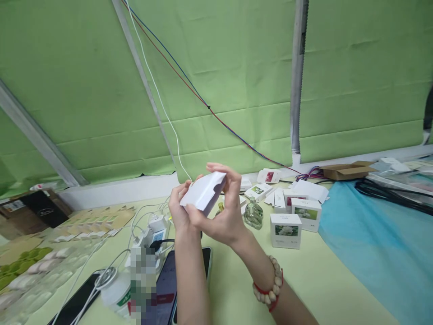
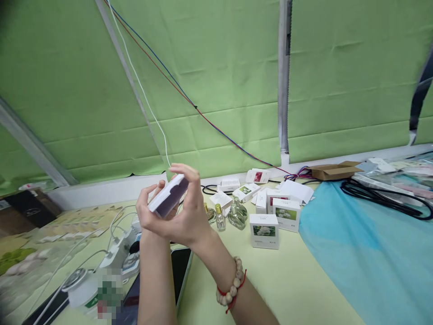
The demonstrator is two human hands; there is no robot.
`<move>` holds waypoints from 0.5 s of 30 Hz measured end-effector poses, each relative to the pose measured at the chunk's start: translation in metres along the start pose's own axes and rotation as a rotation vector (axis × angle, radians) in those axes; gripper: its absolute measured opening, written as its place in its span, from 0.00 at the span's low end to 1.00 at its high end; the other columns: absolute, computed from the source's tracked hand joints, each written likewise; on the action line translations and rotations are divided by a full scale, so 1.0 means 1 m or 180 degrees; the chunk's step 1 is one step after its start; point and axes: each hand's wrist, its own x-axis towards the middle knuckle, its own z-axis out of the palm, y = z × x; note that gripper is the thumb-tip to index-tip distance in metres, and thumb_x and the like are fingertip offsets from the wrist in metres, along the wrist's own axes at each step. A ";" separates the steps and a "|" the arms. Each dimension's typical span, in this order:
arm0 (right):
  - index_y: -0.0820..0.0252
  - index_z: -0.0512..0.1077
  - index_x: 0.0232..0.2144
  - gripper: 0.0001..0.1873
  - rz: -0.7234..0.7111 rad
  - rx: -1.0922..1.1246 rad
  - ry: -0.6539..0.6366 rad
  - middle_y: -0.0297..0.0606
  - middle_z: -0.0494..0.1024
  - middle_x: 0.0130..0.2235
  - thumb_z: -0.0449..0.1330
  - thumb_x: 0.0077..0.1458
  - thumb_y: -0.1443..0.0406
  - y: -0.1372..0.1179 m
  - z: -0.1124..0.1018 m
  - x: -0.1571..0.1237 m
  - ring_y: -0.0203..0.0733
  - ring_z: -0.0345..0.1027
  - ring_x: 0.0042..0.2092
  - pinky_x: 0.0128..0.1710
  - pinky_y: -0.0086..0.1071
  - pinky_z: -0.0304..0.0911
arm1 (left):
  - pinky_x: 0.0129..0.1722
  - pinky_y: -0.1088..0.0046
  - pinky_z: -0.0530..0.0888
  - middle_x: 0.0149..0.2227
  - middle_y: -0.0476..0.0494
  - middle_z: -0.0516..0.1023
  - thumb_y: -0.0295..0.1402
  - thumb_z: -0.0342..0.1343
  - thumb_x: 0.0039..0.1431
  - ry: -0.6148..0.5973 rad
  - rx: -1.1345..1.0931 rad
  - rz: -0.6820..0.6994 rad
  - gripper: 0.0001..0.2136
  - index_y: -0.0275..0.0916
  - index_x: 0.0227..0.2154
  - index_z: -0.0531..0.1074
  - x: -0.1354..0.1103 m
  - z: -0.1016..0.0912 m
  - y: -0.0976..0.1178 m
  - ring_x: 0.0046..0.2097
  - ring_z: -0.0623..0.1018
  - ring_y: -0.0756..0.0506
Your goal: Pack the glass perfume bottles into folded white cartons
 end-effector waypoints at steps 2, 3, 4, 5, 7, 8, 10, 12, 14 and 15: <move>0.49 0.49 0.54 0.33 0.0278 0.0174 -0.0074 0.44 0.59 0.57 0.57 0.49 0.59 0.005 -0.008 0.004 0.46 0.61 0.55 0.51 0.44 0.62 | 0.31 0.77 0.74 0.28 0.45 0.75 0.29 0.53 0.44 0.0263 -0.0062 0.0042 0.03 0.36 0.25 0.67 0.006 -0.001 0.002 0.32 0.77 0.47; 0.49 0.49 0.55 0.30 0.0485 0.0205 -0.0052 0.44 0.59 0.58 0.55 0.52 0.58 0.009 -0.013 0.007 0.45 0.60 0.56 0.52 0.44 0.61 | 0.30 0.77 0.73 0.28 0.44 0.75 0.29 0.52 0.44 0.0304 -0.0114 0.0107 0.03 0.36 0.25 0.67 0.010 -0.003 0.003 0.32 0.77 0.47; 0.50 0.51 0.55 0.27 0.0716 0.0166 -0.0016 0.43 0.59 0.58 0.52 0.54 0.56 0.014 -0.018 0.010 0.45 0.59 0.57 0.53 0.43 0.60 | 0.28 0.78 0.73 0.28 0.44 0.75 0.29 0.51 0.44 0.0270 -0.0163 0.0169 0.03 0.36 0.25 0.67 0.014 -0.006 0.004 0.32 0.77 0.47; 0.51 0.55 0.54 0.25 0.0968 0.0051 0.0028 0.42 0.61 0.57 0.50 0.55 0.54 0.020 -0.024 0.012 0.46 0.58 0.58 0.55 0.43 0.57 | 0.26 0.78 0.72 0.28 0.44 0.75 0.30 0.51 0.45 0.0208 -0.0213 0.0211 0.04 0.36 0.25 0.67 0.017 -0.009 0.005 0.32 0.77 0.47; 0.53 0.61 0.49 0.22 0.1588 -0.0271 0.0066 0.42 0.66 0.54 0.50 0.55 0.51 0.036 -0.036 0.016 0.47 0.57 0.58 0.56 0.43 0.55 | 0.22 0.79 0.70 0.28 0.43 0.75 0.33 0.50 0.47 0.0071 -0.0323 0.0208 0.05 0.37 0.26 0.67 0.021 -0.016 0.009 0.32 0.77 0.45; 0.54 0.62 0.49 0.24 0.2001 -0.0421 0.0056 0.43 0.69 0.51 0.49 0.55 0.50 0.046 -0.042 0.017 0.48 0.60 0.56 0.54 0.43 0.56 | 0.20 0.79 0.69 0.28 0.43 0.75 0.34 0.50 0.48 -0.0004 -0.0388 0.0186 0.06 0.37 0.26 0.67 0.021 -0.019 0.010 0.33 0.77 0.44; 0.56 0.60 0.52 0.28 0.2657 -0.0717 -0.0056 0.44 0.70 0.50 0.49 0.53 0.48 0.068 -0.050 0.014 0.49 0.63 0.54 0.53 0.42 0.56 | 0.18 0.80 0.67 0.29 0.42 0.75 0.35 0.49 0.51 -0.0177 -0.0531 0.0092 0.07 0.38 0.26 0.68 0.020 -0.022 0.014 0.34 0.77 0.43; 0.55 0.59 0.54 0.30 0.2969 -0.0946 -0.0145 0.44 0.72 0.49 0.49 0.53 0.48 0.090 -0.054 0.008 0.49 0.63 0.53 0.54 0.41 0.54 | 0.17 0.79 0.67 0.30 0.41 0.76 0.36 0.45 0.54 -0.0304 -0.0652 -0.0099 0.09 0.39 0.26 0.68 0.017 -0.022 0.018 0.36 0.77 0.42; 0.56 0.58 0.55 0.33 0.3228 -0.0993 -0.0307 0.45 0.72 0.48 0.50 0.51 0.47 0.107 -0.054 -0.001 0.50 0.63 0.53 0.54 0.41 0.54 | 0.16 0.77 0.68 0.31 0.40 0.76 0.37 0.41 0.57 -0.0345 -0.0724 -0.0293 0.13 0.41 0.25 0.69 0.014 -0.021 0.019 0.36 0.76 0.42; 0.56 0.58 0.55 0.33 0.3374 -0.0952 -0.0408 0.45 0.72 0.48 0.50 0.51 0.46 0.114 -0.053 -0.005 0.50 0.63 0.53 0.54 0.42 0.53 | 0.16 0.77 0.68 0.31 0.40 0.76 0.37 0.40 0.58 -0.0356 -0.0740 -0.0330 0.14 0.42 0.25 0.69 0.013 -0.020 0.019 0.36 0.76 0.42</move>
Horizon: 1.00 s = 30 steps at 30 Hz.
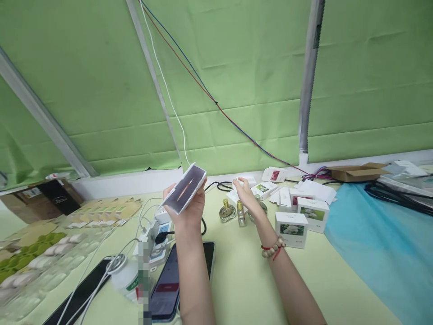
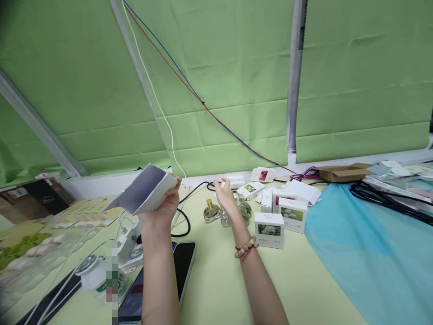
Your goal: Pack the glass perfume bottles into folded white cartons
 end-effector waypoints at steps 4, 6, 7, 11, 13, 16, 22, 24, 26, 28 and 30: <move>0.55 0.58 0.55 0.34 0.0287 0.0196 -0.0275 0.46 0.72 0.48 0.48 0.51 0.44 0.016 0.006 0.010 0.51 0.63 0.53 0.54 0.43 0.53 | 0.16 0.78 0.67 0.30 0.40 0.76 0.37 0.45 0.55 -0.0110 0.0070 0.0107 0.11 0.41 0.25 0.69 0.000 0.000 -0.004 0.36 0.76 0.41; 0.56 0.58 0.55 0.34 0.0361 0.0288 -0.0252 0.47 0.70 0.51 0.47 0.51 0.44 0.023 0.004 0.015 0.51 0.62 0.54 0.54 0.42 0.53 | 0.16 0.78 0.67 0.29 0.40 0.76 0.36 0.46 0.54 -0.0134 0.0075 0.0096 0.10 0.41 0.23 0.69 0.000 0.000 -0.005 0.36 0.76 0.41; 0.56 0.59 0.55 0.34 0.0392 0.0309 -0.0256 0.48 0.68 0.53 0.46 0.52 0.44 0.027 0.002 0.018 0.51 0.60 0.55 0.54 0.42 0.53 | 0.16 0.78 0.67 0.29 0.40 0.76 0.36 0.45 0.55 -0.0130 0.0066 0.0039 0.11 0.41 0.22 0.68 0.000 0.000 -0.005 0.37 0.76 0.41; 0.54 0.58 0.58 0.36 0.0531 0.0384 -0.0434 0.46 0.66 0.56 0.46 0.52 0.43 0.045 -0.003 0.026 0.53 0.57 0.58 0.54 0.44 0.54 | 0.17 0.78 0.68 0.28 0.39 0.77 0.35 0.42 0.56 -0.0259 0.0057 -0.0137 0.14 0.41 0.19 0.67 -0.001 0.000 -0.004 0.36 0.76 0.42; 0.55 0.57 0.59 0.38 0.0672 0.0431 -0.0465 0.46 0.67 0.56 0.46 0.51 0.43 0.052 -0.001 0.029 0.54 0.58 0.57 0.53 0.44 0.55 | 0.17 0.78 0.68 0.29 0.38 0.77 0.35 0.41 0.56 -0.0315 0.0046 -0.0135 0.14 0.41 0.19 0.68 -0.001 0.000 -0.004 0.36 0.76 0.42; 0.56 0.60 0.58 0.38 0.0853 0.0531 -0.0389 0.47 0.69 0.54 0.48 0.51 0.43 0.058 0.005 0.031 0.52 0.63 0.53 0.47 0.41 0.61 | 0.17 0.79 0.68 0.29 0.38 0.77 0.35 0.41 0.55 -0.0294 0.0039 -0.0128 0.14 0.41 0.21 0.69 0.000 0.000 -0.004 0.36 0.76 0.41; 0.60 0.64 0.55 0.33 0.1083 0.0839 -0.0046 0.46 0.74 0.42 0.41 0.57 0.48 0.063 0.010 0.037 0.43 0.70 0.33 0.34 0.36 0.65 | 0.17 0.80 0.68 0.32 0.36 0.77 0.36 0.47 0.51 -0.0296 0.0152 -0.0033 0.09 0.38 0.24 0.70 0.002 -0.001 -0.008 0.36 0.76 0.42; 0.59 0.65 0.54 0.32 0.1050 0.0873 0.0096 0.43 0.75 0.39 0.40 0.57 0.49 0.064 0.010 0.039 0.42 0.69 0.33 0.35 0.36 0.65 | 0.17 0.81 0.67 0.31 0.36 0.76 0.36 0.50 0.49 -0.0297 0.0141 0.0071 0.08 0.36 0.25 0.69 0.003 -0.003 -0.009 0.35 0.76 0.42; 0.58 0.66 0.53 0.32 0.0949 0.0908 0.0191 0.41 0.75 0.37 0.42 0.55 0.48 0.064 0.010 0.040 0.43 0.70 0.34 0.35 0.36 0.65 | 0.17 0.82 0.67 0.32 0.36 0.76 0.36 0.49 0.48 -0.0284 0.0139 0.0057 0.09 0.35 0.26 0.68 0.004 -0.004 -0.010 0.35 0.76 0.42; 0.57 0.67 0.52 0.32 0.0794 0.0950 0.0218 0.40 0.76 0.37 0.44 0.53 0.47 0.064 0.011 0.041 0.45 0.71 0.38 0.37 0.35 0.66 | 0.17 0.82 0.67 0.32 0.35 0.76 0.36 0.49 0.48 -0.0292 0.0130 0.0037 0.09 0.35 0.26 0.68 0.005 -0.005 -0.009 0.35 0.76 0.42; 0.58 0.67 0.51 0.32 0.0624 0.0989 0.0214 0.41 0.76 0.39 0.47 0.50 0.47 0.064 0.011 0.041 0.47 0.71 0.43 0.40 0.36 0.67 | 0.17 0.81 0.67 0.32 0.35 0.76 0.36 0.49 0.48 -0.0312 0.0110 0.0049 0.08 0.35 0.25 0.67 0.005 -0.006 -0.008 0.35 0.77 0.42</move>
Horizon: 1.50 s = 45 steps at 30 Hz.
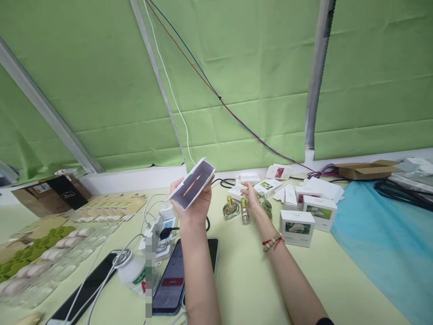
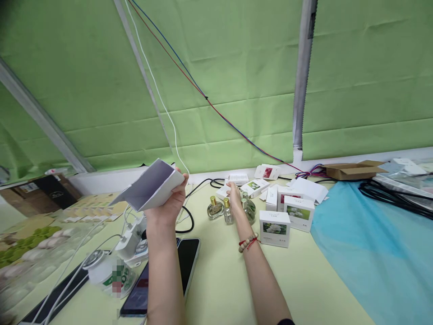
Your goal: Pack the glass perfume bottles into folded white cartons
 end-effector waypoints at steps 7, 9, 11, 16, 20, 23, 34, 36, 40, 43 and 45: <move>0.58 0.67 0.49 0.27 -0.0717 0.0114 -0.0225 0.43 0.71 0.53 0.54 0.47 0.53 -0.013 0.002 -0.009 0.46 0.65 0.54 0.50 0.36 0.64 | 0.17 0.82 0.67 0.30 0.38 0.75 0.35 0.50 0.47 -0.0007 -0.0021 0.0032 0.07 0.35 0.24 0.66 -0.002 0.001 0.002 0.36 0.77 0.42; 0.56 0.67 0.49 0.26 -0.0876 0.0148 -0.0343 0.42 0.73 0.51 0.55 0.47 0.54 -0.023 0.002 -0.014 0.46 0.66 0.54 0.51 0.37 0.64 | 0.17 0.82 0.66 0.29 0.39 0.74 0.35 0.51 0.47 0.0021 -0.0014 0.0045 0.07 0.35 0.23 0.66 -0.001 0.002 0.002 0.36 0.77 0.42; 0.57 0.67 0.50 0.28 -0.1024 0.0236 -0.0448 0.41 0.75 0.49 0.57 0.46 0.54 -0.036 0.003 -0.022 0.46 0.66 0.54 0.52 0.38 0.62 | 0.17 0.82 0.66 0.30 0.39 0.74 0.35 0.51 0.47 0.0016 0.0010 0.0038 0.07 0.36 0.24 0.67 0.000 0.001 0.002 0.36 0.77 0.42; 0.59 0.70 0.47 0.30 -0.1306 0.0386 -0.0785 0.44 0.77 0.46 0.65 0.39 0.57 -0.070 -0.007 -0.052 0.47 0.66 0.55 0.56 0.39 0.58 | 0.16 0.83 0.65 0.30 0.39 0.74 0.35 0.51 0.48 0.0021 0.0019 0.0134 0.08 0.36 0.27 0.69 0.002 -0.003 0.007 0.35 0.77 0.42; 0.56 0.73 0.44 0.25 -0.1608 -0.0042 -0.1010 0.42 0.75 0.51 0.65 0.40 0.58 -0.089 -0.029 -0.074 0.47 0.63 0.57 0.56 0.40 0.58 | 0.16 0.82 0.66 0.31 0.39 0.74 0.38 0.50 0.51 0.0071 -0.0022 0.0258 0.10 0.38 0.32 0.69 0.001 -0.004 0.012 0.35 0.77 0.42; 0.54 0.75 0.43 0.21 -0.1751 -0.0466 -0.1245 0.39 0.74 0.52 0.65 0.42 0.60 -0.096 -0.046 -0.084 0.47 0.63 0.57 0.57 0.41 0.58 | 0.16 0.81 0.66 0.32 0.40 0.73 0.40 0.50 0.52 0.0135 -0.0032 0.0352 0.11 0.39 0.34 0.68 0.000 -0.003 0.014 0.35 0.77 0.42; 0.56 0.77 0.41 0.28 -0.2325 -0.0660 -0.1080 0.33 0.77 0.48 0.49 0.39 0.73 -0.092 -0.047 -0.081 0.42 0.66 0.56 0.59 0.41 0.56 | 0.15 0.82 0.65 0.33 0.39 0.73 0.43 0.50 0.53 0.0090 -0.0079 0.0232 0.13 0.39 0.34 0.68 -0.001 0.002 0.009 0.36 0.77 0.42; 0.56 0.78 0.41 0.28 -0.2253 -0.0612 -0.1139 0.33 0.77 0.48 0.48 0.38 0.73 -0.093 -0.046 -0.082 0.42 0.67 0.55 0.58 0.41 0.58 | 0.13 0.84 0.62 0.32 0.39 0.73 0.41 0.49 0.53 0.0079 -0.0060 0.0169 0.11 0.39 0.34 0.68 -0.001 0.004 0.008 0.35 0.77 0.42; 0.55 0.79 0.36 0.24 -0.2184 -0.0781 -0.1186 0.34 0.80 0.43 0.49 0.40 0.71 -0.099 -0.052 -0.091 0.44 0.71 0.50 0.53 0.42 0.63 | 0.10 0.87 0.58 0.31 0.41 0.73 0.35 0.49 0.53 0.0141 0.0099 -0.0027 0.08 0.40 0.34 0.70 -0.003 0.011 0.007 0.34 0.77 0.44; 0.56 0.80 0.32 0.22 -0.2141 -0.0968 -0.1447 0.36 0.81 0.40 0.50 0.39 0.71 -0.101 -0.062 -0.093 0.45 0.73 0.47 0.50 0.41 0.65 | 0.09 0.87 0.57 0.32 0.40 0.74 0.31 0.47 0.53 0.0132 0.0190 -0.0136 0.10 0.39 0.37 0.70 -0.004 0.015 0.005 0.33 0.76 0.45; 0.58 0.79 0.33 0.23 -0.1935 -0.1096 -0.1669 0.38 0.81 0.38 0.50 0.37 0.72 -0.100 -0.070 -0.091 0.46 0.74 0.45 0.46 0.39 0.67 | 0.09 0.87 0.57 0.32 0.39 0.75 0.31 0.45 0.53 0.0152 0.0207 -0.0166 0.12 0.38 0.38 0.71 -0.004 0.016 0.004 0.33 0.76 0.45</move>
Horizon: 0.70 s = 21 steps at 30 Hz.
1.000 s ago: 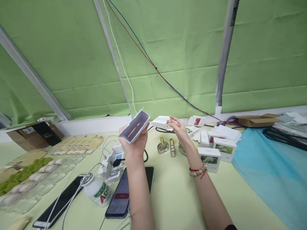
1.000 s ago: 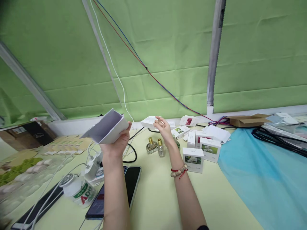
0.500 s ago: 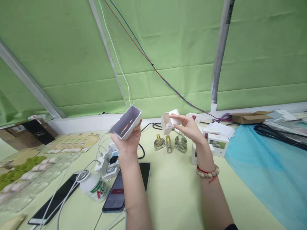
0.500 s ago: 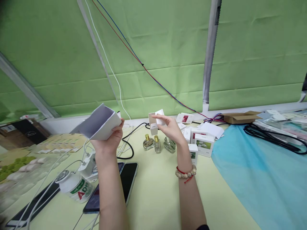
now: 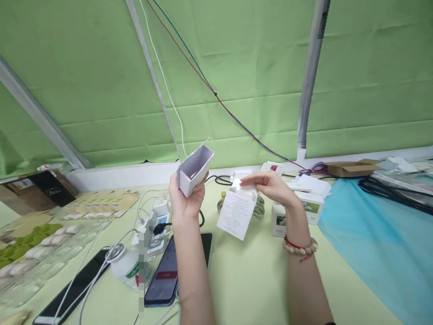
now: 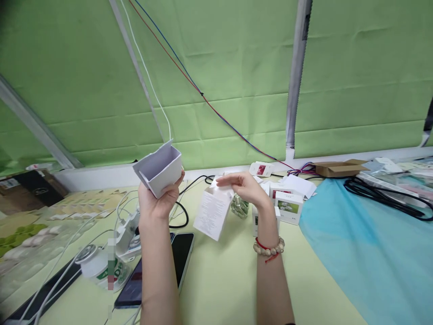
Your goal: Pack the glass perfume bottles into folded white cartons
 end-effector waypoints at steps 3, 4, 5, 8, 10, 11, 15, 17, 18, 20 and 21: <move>0.61 0.77 0.38 0.28 0.0437 -0.0085 -0.0319 0.41 0.82 0.35 0.48 0.33 0.73 0.010 -0.007 -0.002 0.49 0.76 0.42 0.35 0.35 0.68 | 0.08 0.86 0.55 0.30 0.39 0.74 0.35 0.45 0.52 0.0054 0.0001 -0.0012 0.13 0.38 0.37 0.71 0.000 -0.002 -0.002 0.32 0.77 0.43; 0.62 0.77 0.39 0.29 0.0550 -0.0112 -0.0381 0.42 0.82 0.33 0.48 0.32 0.73 0.014 -0.008 -0.002 0.49 0.76 0.41 0.34 0.34 0.68 | 0.08 0.85 0.55 0.29 0.39 0.74 0.36 0.46 0.51 0.0055 0.0001 -0.0032 0.13 0.37 0.35 0.71 0.000 -0.003 -0.003 0.31 0.77 0.42; 0.62 0.76 0.39 0.30 0.0619 -0.0119 -0.0422 0.41 0.82 0.32 0.47 0.31 0.73 0.017 -0.008 -0.002 0.49 0.76 0.41 0.33 0.33 0.68 | 0.08 0.85 0.55 0.28 0.39 0.74 0.37 0.46 0.51 0.0061 0.0005 -0.0061 0.13 0.37 0.33 0.71 0.000 -0.003 -0.004 0.31 0.77 0.42; 0.62 0.75 0.40 0.31 0.0626 0.0008 -0.0471 0.39 0.81 0.31 0.48 0.31 0.73 0.023 -0.008 0.001 0.46 0.77 0.38 0.38 0.37 0.68 | 0.09 0.84 0.57 0.27 0.40 0.73 0.37 0.48 0.48 0.0174 0.0030 -0.0134 0.10 0.37 0.28 0.69 -0.002 -0.002 -0.006 0.31 0.78 0.41; 0.62 0.74 0.42 0.30 0.0570 0.0036 -0.0404 0.40 0.81 0.34 0.49 0.32 0.74 0.024 -0.006 0.003 0.45 0.77 0.36 0.41 0.40 0.68 | 0.09 0.84 0.59 0.26 0.40 0.73 0.36 0.48 0.47 0.0249 0.0040 -0.0141 0.09 0.36 0.26 0.67 -0.003 0.000 -0.006 0.32 0.78 0.40; 0.61 0.73 0.42 0.29 0.0530 -0.0010 -0.0327 0.40 0.81 0.35 0.50 0.34 0.74 0.023 -0.005 0.004 0.44 0.76 0.36 0.42 0.41 0.68 | 0.09 0.84 0.58 0.26 0.40 0.73 0.36 0.48 0.47 0.0251 0.0049 -0.0134 0.08 0.36 0.26 0.67 -0.004 0.002 -0.006 0.32 0.78 0.40; 0.57 0.69 0.50 0.29 0.0198 -0.0379 0.0130 0.44 0.76 0.47 0.61 0.41 0.70 0.011 -0.001 0.003 0.46 0.73 0.46 0.49 0.44 0.65 | 0.09 0.86 0.54 0.27 0.40 0.73 0.34 0.48 0.47 0.0137 0.0118 0.0006 0.08 0.37 0.28 0.68 -0.006 0.008 -0.005 0.31 0.77 0.43; 0.51 0.61 0.57 0.42 0.0019 -0.0417 0.0286 0.45 0.71 0.53 0.68 0.38 0.66 -0.001 0.003 0.000 0.48 0.68 0.52 0.54 0.46 0.62 | 0.09 0.86 0.54 0.28 0.40 0.74 0.33 0.46 0.48 0.0180 0.0134 0.0111 0.09 0.37 0.31 0.69 -0.007 0.012 -0.006 0.31 0.77 0.45; 0.49 0.56 0.61 0.49 -0.0069 -0.0381 0.0329 0.44 0.69 0.55 0.70 0.36 0.65 -0.008 0.006 -0.001 0.49 0.66 0.54 0.55 0.47 0.60 | 0.10 0.86 0.54 0.28 0.41 0.74 0.32 0.45 0.49 0.0260 0.0145 0.0163 0.10 0.38 0.32 0.69 -0.008 0.014 -0.008 0.31 0.77 0.46; 0.45 0.46 0.64 0.60 -0.0312 -0.0251 0.0404 0.44 0.65 0.57 0.73 0.32 0.62 -0.021 0.014 -0.004 0.51 0.62 0.58 0.57 0.48 0.58 | 0.12 0.85 0.58 0.30 0.42 0.75 0.32 0.45 0.50 0.0503 0.0213 0.0240 0.10 0.37 0.33 0.69 -0.010 0.020 -0.013 0.31 0.76 0.47; 0.44 0.42 0.65 0.64 -0.0452 -0.0185 0.0439 0.45 0.64 0.58 0.73 0.30 0.60 -0.027 0.018 -0.005 0.52 0.59 0.59 0.57 0.49 0.57 | 0.13 0.85 0.60 0.30 0.43 0.75 0.32 0.45 0.51 0.0630 0.0273 0.0263 0.09 0.37 0.32 0.69 -0.012 0.024 -0.016 0.31 0.76 0.48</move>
